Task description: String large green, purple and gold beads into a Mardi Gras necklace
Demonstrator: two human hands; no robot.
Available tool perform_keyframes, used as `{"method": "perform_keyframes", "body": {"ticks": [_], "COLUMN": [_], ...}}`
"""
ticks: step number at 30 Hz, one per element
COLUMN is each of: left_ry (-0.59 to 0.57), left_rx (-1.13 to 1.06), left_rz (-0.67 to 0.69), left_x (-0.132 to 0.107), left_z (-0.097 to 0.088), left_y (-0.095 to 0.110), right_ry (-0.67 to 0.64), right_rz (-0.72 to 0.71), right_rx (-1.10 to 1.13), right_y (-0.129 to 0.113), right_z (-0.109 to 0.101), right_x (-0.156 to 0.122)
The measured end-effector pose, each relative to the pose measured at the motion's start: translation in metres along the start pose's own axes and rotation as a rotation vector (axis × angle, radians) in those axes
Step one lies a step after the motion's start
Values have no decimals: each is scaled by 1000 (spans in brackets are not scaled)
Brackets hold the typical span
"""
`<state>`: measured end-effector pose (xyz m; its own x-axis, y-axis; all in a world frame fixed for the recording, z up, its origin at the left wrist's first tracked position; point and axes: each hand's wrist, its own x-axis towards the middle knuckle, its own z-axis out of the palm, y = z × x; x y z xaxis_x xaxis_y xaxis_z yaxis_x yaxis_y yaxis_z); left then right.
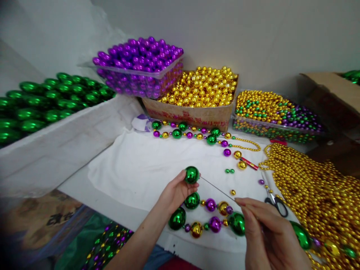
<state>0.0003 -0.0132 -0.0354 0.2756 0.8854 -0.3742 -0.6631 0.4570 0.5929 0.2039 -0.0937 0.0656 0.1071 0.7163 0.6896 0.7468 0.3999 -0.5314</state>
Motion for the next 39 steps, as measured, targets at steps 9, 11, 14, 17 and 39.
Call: {"method": "perform_keyframes", "body": {"ticks": [9, 11, 14, 17, 39], "left_ry": [119, 119, 107, 118, 198], "left_rx": [-175, -152, -110, -130, 2], "left_rz": [-99, -80, -28, -9, 145], "left_x": [2, 1, -1, -3, -7], "left_z": [11, 13, 17, 21, 27], "left_y": [-1, -2, -2, -2, -8], "right_ry": [-30, 10, -22, -90, -224], "right_rz": [34, 33, -59, -181, -255], "right_rx": [35, 5, -49, -53, -105], "right_y": [-11, -17, -16, -8, -2], "right_z": [8, 10, 10, 7, 6], "right_x": [-11, -12, -12, -13, -10]}}
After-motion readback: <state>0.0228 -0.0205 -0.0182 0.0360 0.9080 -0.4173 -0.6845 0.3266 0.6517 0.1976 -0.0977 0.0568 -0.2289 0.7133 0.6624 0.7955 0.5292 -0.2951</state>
